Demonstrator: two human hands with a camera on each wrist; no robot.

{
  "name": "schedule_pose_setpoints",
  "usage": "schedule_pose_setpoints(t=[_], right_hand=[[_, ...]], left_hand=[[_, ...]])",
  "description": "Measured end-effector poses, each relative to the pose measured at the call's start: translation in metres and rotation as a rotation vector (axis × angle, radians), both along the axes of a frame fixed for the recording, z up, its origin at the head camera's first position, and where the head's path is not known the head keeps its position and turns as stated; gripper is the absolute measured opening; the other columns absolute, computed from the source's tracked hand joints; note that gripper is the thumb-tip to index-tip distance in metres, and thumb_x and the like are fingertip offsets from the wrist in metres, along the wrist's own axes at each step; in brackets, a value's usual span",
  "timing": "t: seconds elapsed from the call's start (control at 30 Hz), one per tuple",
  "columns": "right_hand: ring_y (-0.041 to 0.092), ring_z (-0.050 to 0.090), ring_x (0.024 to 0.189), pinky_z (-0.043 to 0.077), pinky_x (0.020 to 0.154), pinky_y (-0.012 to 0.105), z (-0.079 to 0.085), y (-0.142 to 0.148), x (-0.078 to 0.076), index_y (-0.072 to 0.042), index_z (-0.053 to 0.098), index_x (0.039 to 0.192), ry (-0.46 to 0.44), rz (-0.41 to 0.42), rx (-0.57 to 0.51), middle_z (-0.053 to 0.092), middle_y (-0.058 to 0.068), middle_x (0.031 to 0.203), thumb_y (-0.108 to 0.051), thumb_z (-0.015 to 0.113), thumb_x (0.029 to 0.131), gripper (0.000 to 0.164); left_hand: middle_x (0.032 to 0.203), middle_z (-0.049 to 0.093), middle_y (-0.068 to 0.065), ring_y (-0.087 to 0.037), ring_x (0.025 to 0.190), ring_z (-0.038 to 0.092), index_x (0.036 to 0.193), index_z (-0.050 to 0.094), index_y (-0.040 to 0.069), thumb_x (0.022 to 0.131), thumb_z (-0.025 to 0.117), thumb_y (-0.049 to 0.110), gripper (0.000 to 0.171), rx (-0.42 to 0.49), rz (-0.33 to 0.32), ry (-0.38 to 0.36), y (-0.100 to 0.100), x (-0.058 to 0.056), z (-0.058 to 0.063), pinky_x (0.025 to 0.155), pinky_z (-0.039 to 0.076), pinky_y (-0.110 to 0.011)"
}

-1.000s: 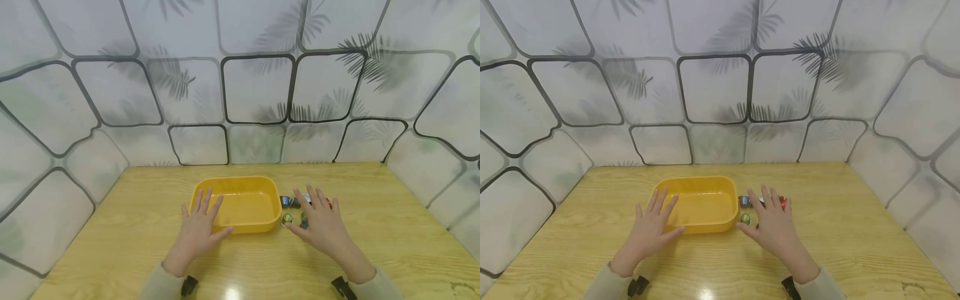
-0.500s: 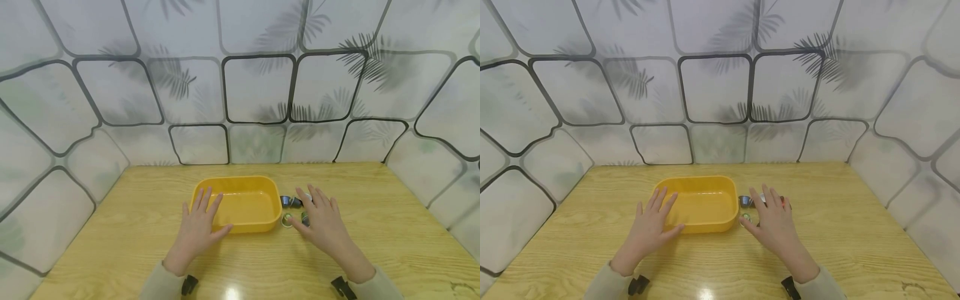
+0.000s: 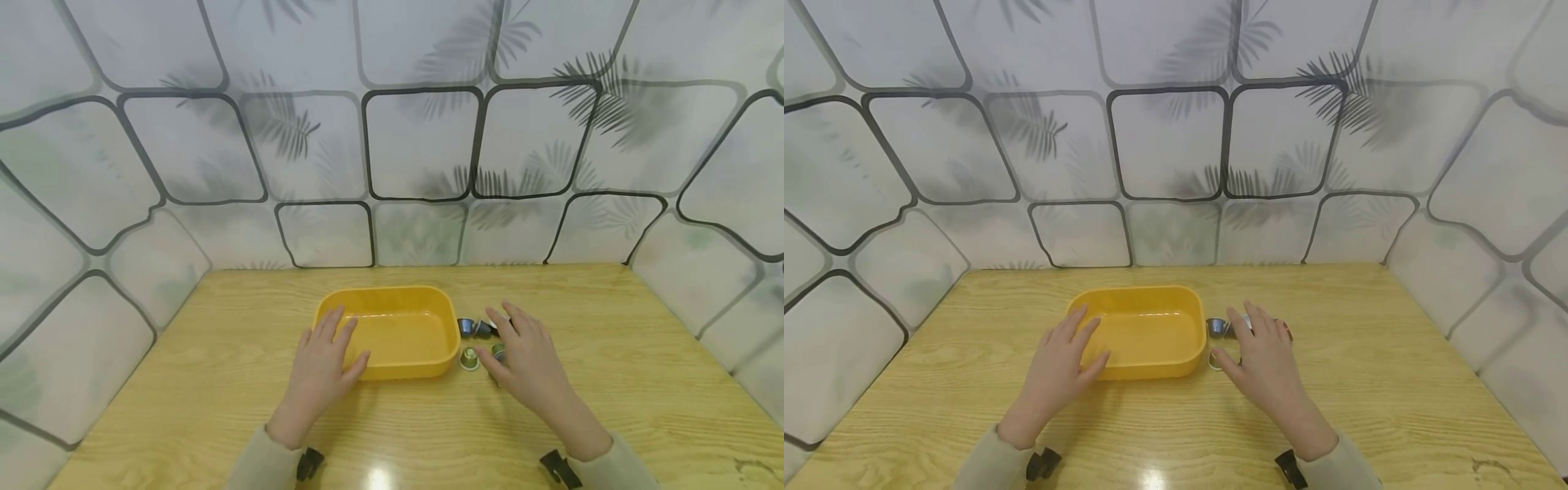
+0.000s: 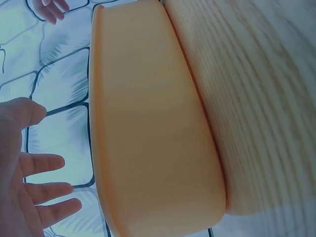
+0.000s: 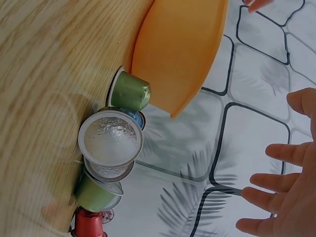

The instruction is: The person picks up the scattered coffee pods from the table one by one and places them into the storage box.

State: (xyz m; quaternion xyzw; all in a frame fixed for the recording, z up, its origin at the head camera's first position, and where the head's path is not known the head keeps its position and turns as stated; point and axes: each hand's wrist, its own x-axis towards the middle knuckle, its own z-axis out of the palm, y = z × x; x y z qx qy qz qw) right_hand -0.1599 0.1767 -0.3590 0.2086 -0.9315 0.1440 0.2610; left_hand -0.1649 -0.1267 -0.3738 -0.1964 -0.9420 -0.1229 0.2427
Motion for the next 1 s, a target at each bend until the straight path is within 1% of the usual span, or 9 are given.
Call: schedule_pose_setpoints(t=[0.17, 0.37, 0.47, 0.57, 0.67, 0.8, 0.9, 1.0], right_hand=[[0.04, 0.044, 0.107, 0.034, 0.085, 0.056, 0.0, 0.0, -0.001, 0.002, 0.052, 0.117, 0.031, 0.018, -0.013, 0.046, 0.026, 0.119, -0.028, 0.068, 0.075, 0.054], [0.04, 0.046, 0.104, 0.037, 0.082, 0.056, -0.001, -0.001, -0.001, 0.002, 0.054, 0.112, 0.036, 0.026, -0.031, 0.048, 0.026, 0.116, -0.026, 0.069, 0.074, 0.049], [0.041, 0.046, 0.104, 0.038, 0.082, 0.056, -0.001, -0.001, -0.001, 0.002, 0.055, 0.111, 0.037, 0.032, -0.041, 0.049, 0.026, 0.116, -0.025, 0.07, 0.074, 0.048], [0.041, 0.047, 0.104, 0.039, 0.081, 0.055, -0.001, -0.002, -0.001, 0.002, 0.055, 0.11, 0.016, 0.05, -0.064, 0.048, 0.027, 0.116, -0.023, 0.069, 0.074, 0.046], [0.039, 0.045, 0.107, 0.04, 0.082, 0.053, -0.001, -0.004, 0.0, 0.003, 0.054, 0.112, -0.053, 0.064, -0.094, 0.047, 0.026, 0.118, -0.022, 0.067, 0.077, 0.045], [0.038, 0.039, 0.114, 0.037, 0.087, 0.053, 0.0, -0.006, 0.001, 0.003, 0.049, 0.118, -0.215, 0.077, -0.161, 0.042, 0.023, 0.126, -0.025, 0.06, 0.084, 0.046], [0.037, 0.035, 0.118, 0.034, 0.09, 0.054, -0.001, -0.006, 0.0, 0.003, 0.045, 0.123, -0.326, 0.102, -0.22, 0.038, 0.022, 0.13, -0.029, 0.055, 0.088, 0.048], [0.036, 0.035, 0.119, 0.034, 0.091, 0.052, -0.002, -0.007, -0.003, 0.003, 0.042, 0.126, -0.39, 0.134, -0.265, 0.04, 0.021, 0.13, -0.029, 0.053, 0.089, 0.05]], left_hand=[[0.117, 0.053, -0.016, -0.03, 0.105, 0.05, 0.111, 0.058, 0.002, 0.081, 0.06, 0.033, 0.043, 0.002, -0.023, 0.043, 0.0, 0.0, 0.0, 0.082, 0.04, -0.05], [0.102, 0.061, -0.013, -0.027, 0.091, 0.057, 0.101, 0.062, 0.001, 0.08, 0.06, 0.033, 0.038, -0.017, -0.017, 0.065, 0.0, 0.0, 0.0, 0.072, 0.048, -0.042], [0.099, 0.061, -0.012, -0.027, 0.087, 0.059, 0.1, 0.063, 0.001, 0.08, 0.06, 0.032, 0.036, -0.019, -0.01, 0.057, 0.0, -0.001, 0.0, 0.069, 0.049, -0.038], [0.101, 0.061, -0.014, -0.028, 0.087, 0.059, 0.1, 0.062, 0.001, 0.08, 0.061, 0.031, 0.036, 0.001, 0.005, 0.04, -0.001, -0.001, 0.001, 0.07, 0.05, -0.038], [0.104, 0.06, -0.015, -0.029, 0.091, 0.058, 0.103, 0.061, -0.001, 0.08, 0.062, 0.028, 0.037, 0.052, 0.022, 0.012, -0.003, -0.001, 0.003, 0.073, 0.049, -0.039], [0.106, 0.058, -0.017, -0.03, 0.095, 0.056, 0.108, 0.057, -0.003, 0.08, 0.062, 0.026, 0.04, 0.132, 0.037, -0.017, -0.006, -0.002, 0.006, 0.077, 0.047, -0.041], [0.109, 0.056, -0.019, -0.032, 0.099, 0.053, 0.111, 0.054, -0.005, 0.08, 0.062, 0.025, 0.044, 0.179, 0.041, -0.033, -0.01, -0.002, 0.007, 0.082, 0.045, -0.042], [0.115, 0.051, -0.023, -0.035, 0.107, 0.047, 0.115, 0.05, -0.009, 0.081, 0.062, 0.023, 0.048, 0.242, 0.038, -0.091, -0.015, -0.001, 0.008, 0.089, 0.039, -0.045]])
